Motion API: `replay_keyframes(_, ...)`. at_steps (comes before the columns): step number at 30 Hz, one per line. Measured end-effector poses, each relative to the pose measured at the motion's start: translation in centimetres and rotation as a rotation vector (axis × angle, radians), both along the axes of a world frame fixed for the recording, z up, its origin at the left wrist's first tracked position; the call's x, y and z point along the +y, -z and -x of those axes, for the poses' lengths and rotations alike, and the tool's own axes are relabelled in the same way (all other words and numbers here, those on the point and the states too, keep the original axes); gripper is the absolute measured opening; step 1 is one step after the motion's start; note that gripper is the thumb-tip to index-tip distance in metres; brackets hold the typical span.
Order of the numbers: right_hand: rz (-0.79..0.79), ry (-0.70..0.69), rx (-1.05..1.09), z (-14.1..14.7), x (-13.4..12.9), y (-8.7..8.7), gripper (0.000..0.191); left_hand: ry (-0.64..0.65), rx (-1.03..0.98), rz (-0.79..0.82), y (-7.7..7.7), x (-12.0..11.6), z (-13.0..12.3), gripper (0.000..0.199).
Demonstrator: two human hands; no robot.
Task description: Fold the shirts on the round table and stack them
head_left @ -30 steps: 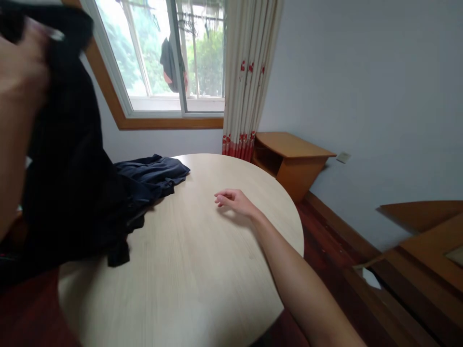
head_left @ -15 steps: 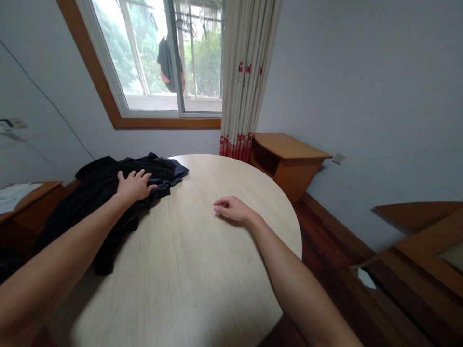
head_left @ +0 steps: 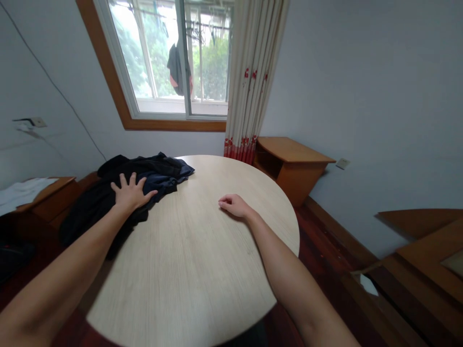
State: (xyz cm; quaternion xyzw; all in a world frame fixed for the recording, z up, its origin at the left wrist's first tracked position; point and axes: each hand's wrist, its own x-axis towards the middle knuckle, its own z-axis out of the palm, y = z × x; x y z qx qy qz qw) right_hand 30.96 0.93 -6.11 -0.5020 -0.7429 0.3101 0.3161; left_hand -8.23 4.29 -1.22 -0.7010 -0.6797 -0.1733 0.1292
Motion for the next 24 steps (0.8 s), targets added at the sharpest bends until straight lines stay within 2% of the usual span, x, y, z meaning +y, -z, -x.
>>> replay_keyframes(2,-0.044,0.052,-0.084,0.6,0.0,0.0,0.021,0.072,0.055,-0.028,-0.5,-1.5,-3.0,0.065)
replay_keyframes(3,-0.071,0.079,-0.134,1.1,-0.1,0.0,0.022,0.156,0.077,-0.033,-0.5,-2.4,-4.9,0.058)
replay_keyframes(5,-0.133,0.130,-0.237,2.1,-0.2,0.0,0.025,0.357,0.076,0.052,-0.1,-4.2,-8.7,0.046)
replay_keyframes(6,-0.162,0.150,-0.287,2.7,-0.3,0.1,0.028,0.408,0.059,0.120,0.2,-4.9,-10.4,0.043)
replay_keyframes(9,-0.230,0.189,-0.439,4.0,-0.6,0.2,0.038,0.416,0.035,0.226,1.6,-6.0,-13.8,0.045)
replay_keyframes(12,-0.254,0.216,-0.569,4.8,-0.7,0.2,0.045,0.379,0.034,0.260,3.0,-5.6,-14.0,0.048)
replay_keyframes(18,-0.200,0.271,-0.768,5.4,-0.2,0.0,0.039,0.268,0.057,0.210,4.2,-4.5,-11.4,0.047)
replay_keyframes(24,-0.181,0.220,-0.707,4.5,0.0,0.2,0.037,0.302,0.042,0.101,4.3,-4.9,-11.3,0.044)
